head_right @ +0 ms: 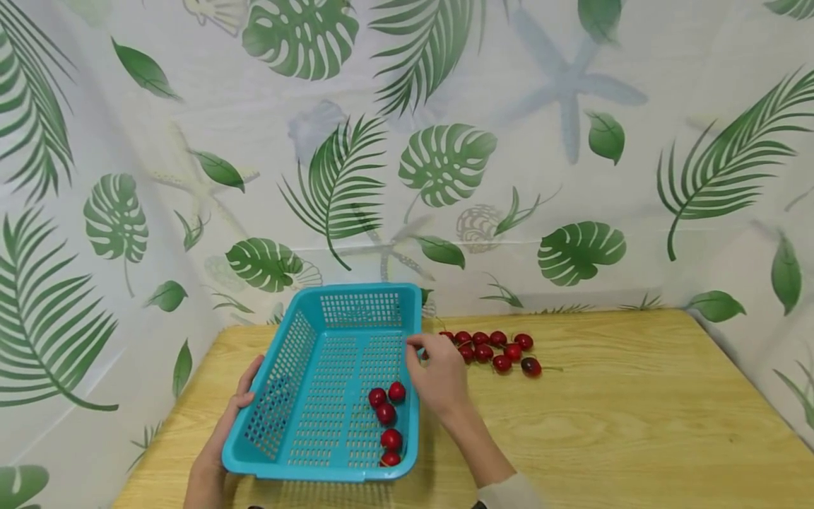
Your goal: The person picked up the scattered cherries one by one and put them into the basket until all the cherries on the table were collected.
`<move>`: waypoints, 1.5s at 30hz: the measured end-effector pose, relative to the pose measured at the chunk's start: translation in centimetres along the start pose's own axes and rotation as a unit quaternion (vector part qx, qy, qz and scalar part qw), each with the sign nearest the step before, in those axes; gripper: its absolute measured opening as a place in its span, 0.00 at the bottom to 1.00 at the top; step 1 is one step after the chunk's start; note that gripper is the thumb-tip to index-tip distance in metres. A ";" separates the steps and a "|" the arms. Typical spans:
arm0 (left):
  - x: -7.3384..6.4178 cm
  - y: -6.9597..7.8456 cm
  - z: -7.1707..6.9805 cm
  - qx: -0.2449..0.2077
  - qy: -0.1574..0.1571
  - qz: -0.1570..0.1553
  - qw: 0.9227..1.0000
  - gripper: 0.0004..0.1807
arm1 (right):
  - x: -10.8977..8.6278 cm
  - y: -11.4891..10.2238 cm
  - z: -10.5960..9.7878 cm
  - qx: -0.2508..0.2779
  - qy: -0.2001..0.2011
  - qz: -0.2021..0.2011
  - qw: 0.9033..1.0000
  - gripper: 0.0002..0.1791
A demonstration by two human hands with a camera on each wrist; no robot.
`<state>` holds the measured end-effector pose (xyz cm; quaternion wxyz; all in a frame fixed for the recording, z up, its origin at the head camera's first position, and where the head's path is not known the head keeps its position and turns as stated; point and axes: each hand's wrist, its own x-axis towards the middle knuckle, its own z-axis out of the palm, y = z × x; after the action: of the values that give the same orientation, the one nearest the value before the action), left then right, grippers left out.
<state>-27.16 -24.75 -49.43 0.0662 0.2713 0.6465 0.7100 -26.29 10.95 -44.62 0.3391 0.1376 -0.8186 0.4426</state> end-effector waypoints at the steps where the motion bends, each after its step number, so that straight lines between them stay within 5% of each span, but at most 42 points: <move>1: 0.0 0.0 0.0 0.004 0.003 0.001 1.000 0.39 | -0.1 0.4 -0.6 0.004 0.006 0.014 1.000 0.05; 7: -0.2 0.2 0.2 0.013 0.035 -0.052 0.998 0.37 | -1.2 3.0 -4.5 -0.016 -0.019 0.143 0.989 0.05; 15: -0.5 0.1 0.1 0.002 0.016 -0.028 0.999 0.37 | -1.6 5.2 -7.3 -0.072 -0.076 0.232 0.967 0.11; 26: -0.3 0.5 0.4 0.017 0.039 -0.057 0.997 0.37 | -1.7 5.9 -7.2 -0.059 -0.192 0.248 0.948 0.17; 34: -0.2 0.8 0.9 0.008 0.057 -0.072 0.996 0.36 | -2.2 6.3 -6.5 -0.045 -0.232 0.272 0.933 0.22; 45: -0.2 0.0 0.4 -0.013 0.018 -0.013 1.000 0.36 | -2.9 6.9 -5.3 0.000 -0.254 0.283 0.925 0.30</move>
<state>-26.79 -24.53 -49.49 0.0668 0.2491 0.6417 0.7223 -25.49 19.02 -48.99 -0.0197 0.0078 -0.8820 0.4708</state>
